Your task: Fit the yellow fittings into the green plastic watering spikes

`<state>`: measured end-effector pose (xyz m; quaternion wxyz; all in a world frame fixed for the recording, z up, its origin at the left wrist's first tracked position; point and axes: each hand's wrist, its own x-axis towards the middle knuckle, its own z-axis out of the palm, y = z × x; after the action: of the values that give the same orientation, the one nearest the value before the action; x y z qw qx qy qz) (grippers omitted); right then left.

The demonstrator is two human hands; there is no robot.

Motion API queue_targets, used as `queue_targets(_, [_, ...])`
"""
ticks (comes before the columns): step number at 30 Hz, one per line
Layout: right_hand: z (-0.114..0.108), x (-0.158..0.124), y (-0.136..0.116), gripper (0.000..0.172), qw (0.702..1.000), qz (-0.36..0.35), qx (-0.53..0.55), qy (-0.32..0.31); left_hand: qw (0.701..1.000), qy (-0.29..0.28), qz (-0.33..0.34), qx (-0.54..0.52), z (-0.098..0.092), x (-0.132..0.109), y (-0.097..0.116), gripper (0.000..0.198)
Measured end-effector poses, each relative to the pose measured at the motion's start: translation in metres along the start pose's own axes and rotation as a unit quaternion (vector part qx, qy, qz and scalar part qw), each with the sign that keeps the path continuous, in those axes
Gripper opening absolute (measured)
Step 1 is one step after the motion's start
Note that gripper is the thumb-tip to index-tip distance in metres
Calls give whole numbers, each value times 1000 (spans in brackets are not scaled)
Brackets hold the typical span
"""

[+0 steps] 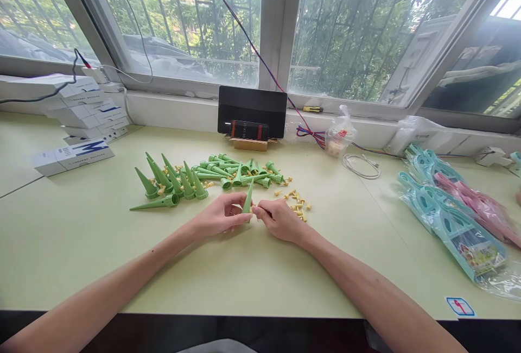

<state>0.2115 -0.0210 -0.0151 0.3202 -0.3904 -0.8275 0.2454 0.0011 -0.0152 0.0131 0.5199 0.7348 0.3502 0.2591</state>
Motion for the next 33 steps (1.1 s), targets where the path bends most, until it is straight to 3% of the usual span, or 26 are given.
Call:
queue_targets(7, [0,0,0,36,1000,-3,3,13,1000,23,-7,0,2,0,4,35])
queue_targets(12, [-2,1,-3,16,999,-5,34,26,999,47,1,-9,1,0,5,32])
queue_targets(16, [-2,0,-4,11,999,-10,32,34,999,45,9,-12,0,0,6,28])
queue_targets(33, [0,0,0,22,999,-7,23,34,993,60,60,82,0,1,1,24])
